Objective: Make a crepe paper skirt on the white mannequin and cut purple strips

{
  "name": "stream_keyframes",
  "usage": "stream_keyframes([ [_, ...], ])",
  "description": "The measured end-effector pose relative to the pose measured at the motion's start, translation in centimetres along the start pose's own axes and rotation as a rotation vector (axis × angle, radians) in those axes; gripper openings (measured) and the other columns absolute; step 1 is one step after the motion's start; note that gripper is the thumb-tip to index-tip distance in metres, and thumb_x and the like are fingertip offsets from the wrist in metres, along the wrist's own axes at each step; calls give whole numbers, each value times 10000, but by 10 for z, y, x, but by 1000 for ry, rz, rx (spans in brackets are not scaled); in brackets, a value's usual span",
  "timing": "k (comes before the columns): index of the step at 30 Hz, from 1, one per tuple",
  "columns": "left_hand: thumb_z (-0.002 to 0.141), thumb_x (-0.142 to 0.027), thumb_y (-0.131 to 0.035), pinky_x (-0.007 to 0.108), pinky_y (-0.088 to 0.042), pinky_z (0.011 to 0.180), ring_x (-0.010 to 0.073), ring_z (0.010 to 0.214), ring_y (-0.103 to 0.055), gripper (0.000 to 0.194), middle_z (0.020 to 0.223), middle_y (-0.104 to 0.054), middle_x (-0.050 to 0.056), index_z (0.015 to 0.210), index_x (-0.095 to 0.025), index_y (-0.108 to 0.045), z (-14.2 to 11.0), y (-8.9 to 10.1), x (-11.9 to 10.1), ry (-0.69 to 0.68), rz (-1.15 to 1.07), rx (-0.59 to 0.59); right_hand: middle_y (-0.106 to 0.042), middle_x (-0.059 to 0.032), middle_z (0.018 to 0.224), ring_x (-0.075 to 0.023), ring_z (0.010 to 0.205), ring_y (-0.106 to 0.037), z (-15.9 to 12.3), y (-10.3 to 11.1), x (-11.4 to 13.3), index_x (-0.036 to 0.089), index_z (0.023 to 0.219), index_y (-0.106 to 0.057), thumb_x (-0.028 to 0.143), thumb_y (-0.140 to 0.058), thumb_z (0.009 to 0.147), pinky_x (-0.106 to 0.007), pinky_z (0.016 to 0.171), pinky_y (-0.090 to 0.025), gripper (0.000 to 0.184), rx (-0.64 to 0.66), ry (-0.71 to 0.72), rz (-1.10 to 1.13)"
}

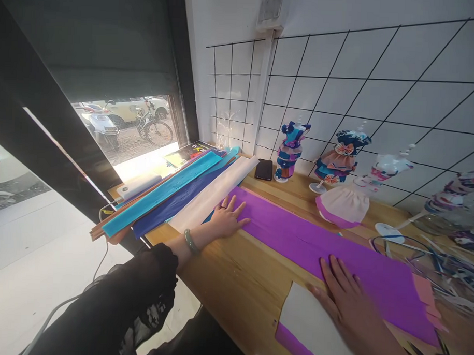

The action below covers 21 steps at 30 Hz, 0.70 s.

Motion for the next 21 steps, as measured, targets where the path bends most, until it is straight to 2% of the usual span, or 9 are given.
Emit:
stream_keyframes([
  [4,907,-519,-240,494,-328,992,341,1318,-294,632,1439,-277,218,1401,-126,-277,0,10,13,16,36,-168,-266,-186,1472,-299,1370,-188,1,2,1,60,1406,-308,559,-211,901,-528,1041,-297,717,-3,-15,-3],
  [7,920,-403,-314,438,-333,1005,281,1279,-354,502,1374,-390,181,1335,-129,-379,-2,23,14,-130,-6,-258,-264,-180,1474,-302,1367,-196,2,3,2,73,1407,-312,562,-237,896,-534,1041,-294,711,-8,-9,-1],
  [10,912,-386,-368,378,-362,980,209,1119,-493,347,1170,-575,93,1137,-198,-554,-3,31,5,-373,-138,-187,-270,-188,1469,-313,1365,-196,2,3,2,67,1401,-324,568,-258,891,-540,1033,-303,717,-2,-7,-7],
  [13,916,-375,-380,325,-384,956,165,1018,-542,296,1034,-638,48,965,-204,-618,-3,32,-2,-515,-253,-93,-267,-189,1469,-307,1367,-191,2,3,2,65,1407,-310,548,-267,898,-535,1033,-307,703,1,-5,-18],
  [16,897,-410,-419,312,-385,966,163,1052,-535,305,1076,-639,43,988,-202,-622,-2,29,2,-509,-289,-94,-267,-187,1470,-302,1368,-192,1,3,2,72,1412,-298,539,-267,902,-533,1032,-312,692,-3,10,-25],
  [21,849,-523,-444,339,-383,985,189,1128,-504,449,1212,-577,71,1129,-201,-582,-8,27,15,-410,-269,-112,-262,-200,1468,-308,1368,-186,1,2,1,61,1406,-307,534,-262,905,-537,1021,-326,691,-13,20,-27],
])
Point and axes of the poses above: each hand's wrist, its own z-axis towards the middle knuckle, its own y-axis out of the back of the hand, x = y × z, the point moved 2 cm from there along z, towards the middle knuckle
